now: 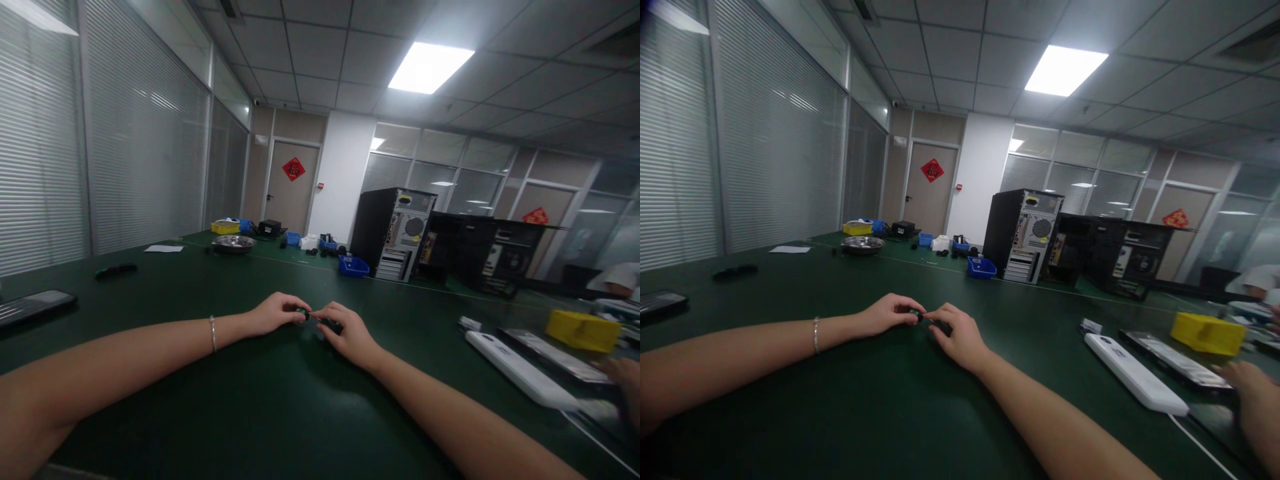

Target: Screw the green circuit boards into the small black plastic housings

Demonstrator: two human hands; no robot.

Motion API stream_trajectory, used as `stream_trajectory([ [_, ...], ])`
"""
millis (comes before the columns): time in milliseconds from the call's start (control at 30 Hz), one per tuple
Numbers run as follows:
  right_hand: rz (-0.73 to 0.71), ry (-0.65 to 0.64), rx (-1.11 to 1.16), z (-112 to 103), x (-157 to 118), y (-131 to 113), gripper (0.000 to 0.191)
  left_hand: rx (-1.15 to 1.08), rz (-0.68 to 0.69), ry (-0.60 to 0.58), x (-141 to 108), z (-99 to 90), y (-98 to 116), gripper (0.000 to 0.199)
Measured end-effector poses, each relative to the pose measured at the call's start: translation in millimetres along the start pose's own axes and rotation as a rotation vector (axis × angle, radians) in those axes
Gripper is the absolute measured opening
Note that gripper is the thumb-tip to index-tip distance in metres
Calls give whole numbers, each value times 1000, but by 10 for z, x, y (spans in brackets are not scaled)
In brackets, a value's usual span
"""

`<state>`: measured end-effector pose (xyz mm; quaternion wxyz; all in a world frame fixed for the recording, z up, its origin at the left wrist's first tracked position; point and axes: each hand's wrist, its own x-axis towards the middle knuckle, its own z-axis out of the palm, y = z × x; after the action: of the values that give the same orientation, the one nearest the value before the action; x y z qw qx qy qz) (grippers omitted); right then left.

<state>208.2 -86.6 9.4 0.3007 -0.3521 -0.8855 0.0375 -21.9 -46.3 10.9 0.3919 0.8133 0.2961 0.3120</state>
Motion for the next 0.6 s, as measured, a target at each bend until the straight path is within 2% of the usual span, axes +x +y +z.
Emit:
stream_trajectory([
  [600, -56, 5, 59, 49, 17, 41, 19, -144, -34, 15, 6, 16, -34, 32],
])
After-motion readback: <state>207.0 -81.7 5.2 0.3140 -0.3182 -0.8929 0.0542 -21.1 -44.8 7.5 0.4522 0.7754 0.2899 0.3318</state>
